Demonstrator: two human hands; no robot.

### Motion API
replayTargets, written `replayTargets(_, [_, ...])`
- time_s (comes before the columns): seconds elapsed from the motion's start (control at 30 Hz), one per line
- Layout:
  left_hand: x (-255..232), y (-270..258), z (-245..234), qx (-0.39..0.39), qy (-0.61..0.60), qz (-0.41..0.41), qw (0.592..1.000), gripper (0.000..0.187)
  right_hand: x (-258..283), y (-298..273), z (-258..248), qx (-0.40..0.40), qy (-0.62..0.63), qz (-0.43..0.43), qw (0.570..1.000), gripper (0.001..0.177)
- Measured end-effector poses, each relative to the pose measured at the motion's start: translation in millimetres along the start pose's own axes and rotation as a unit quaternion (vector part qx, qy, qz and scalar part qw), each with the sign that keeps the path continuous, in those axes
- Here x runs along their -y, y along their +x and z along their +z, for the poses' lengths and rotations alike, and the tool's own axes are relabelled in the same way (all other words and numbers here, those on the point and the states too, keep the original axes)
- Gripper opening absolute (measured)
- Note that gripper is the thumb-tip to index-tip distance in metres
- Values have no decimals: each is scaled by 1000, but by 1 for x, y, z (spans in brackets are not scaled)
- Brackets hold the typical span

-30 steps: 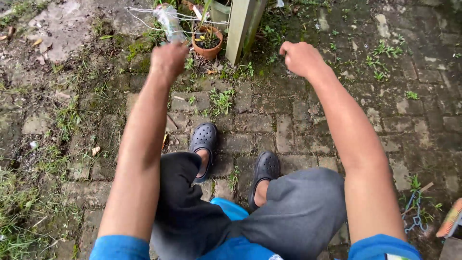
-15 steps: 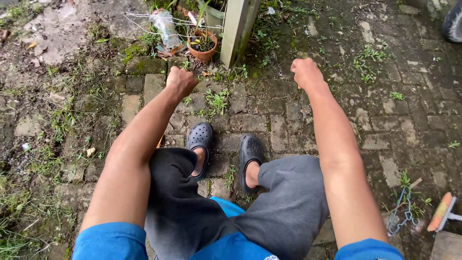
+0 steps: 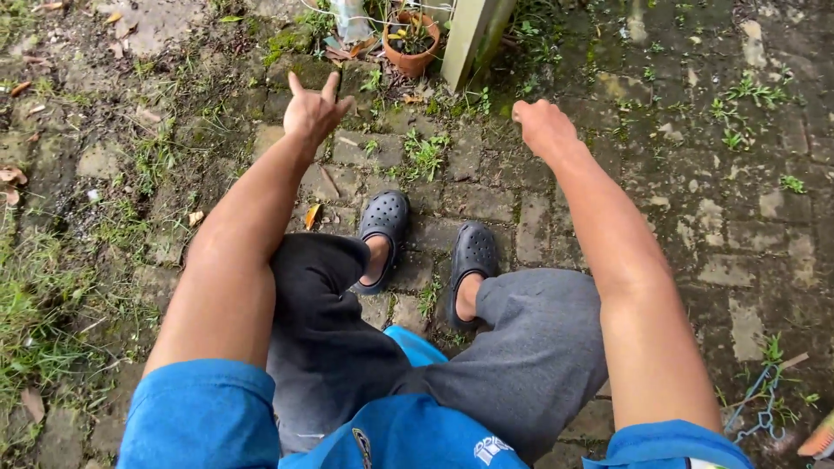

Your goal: Pulling small weeds and grass from between paving bricks in an outdoor backyard area.

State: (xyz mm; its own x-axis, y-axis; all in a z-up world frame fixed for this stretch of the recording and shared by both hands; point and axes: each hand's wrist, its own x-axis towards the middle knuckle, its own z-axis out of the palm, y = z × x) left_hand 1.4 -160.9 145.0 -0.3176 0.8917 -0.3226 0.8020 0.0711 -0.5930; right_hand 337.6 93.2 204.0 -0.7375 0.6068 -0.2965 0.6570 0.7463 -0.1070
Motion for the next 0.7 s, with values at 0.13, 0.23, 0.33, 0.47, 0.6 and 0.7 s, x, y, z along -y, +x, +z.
replayTargets(0.13, [-8,4,-18,-32,1,63,997,83,-11,3,3,-72,-95,-28,993,52])
replayTargets(0.23, [-5,21,-24,10,64,1,998,44,-19,2,3,-134,-122,-38,983,47])
replayTargets(0.33, [7,42,-32,-42,-47,-20,998,40,-21,-2,5,-117,-66,-52,990,28])
replayTargets(0.47, [21,88,-33,-15,-175,-94,980,26,-32,2,10,-126,-27,-72,989,12])
replayTargets(0.6, [19,128,-31,71,-129,-57,988,24,-25,2,-9,-84,110,15,990,21])
replayTargets(0.7, [-28,211,66,52,-120,-35,991,26,-114,72,36,-157,17,-22,987,7])
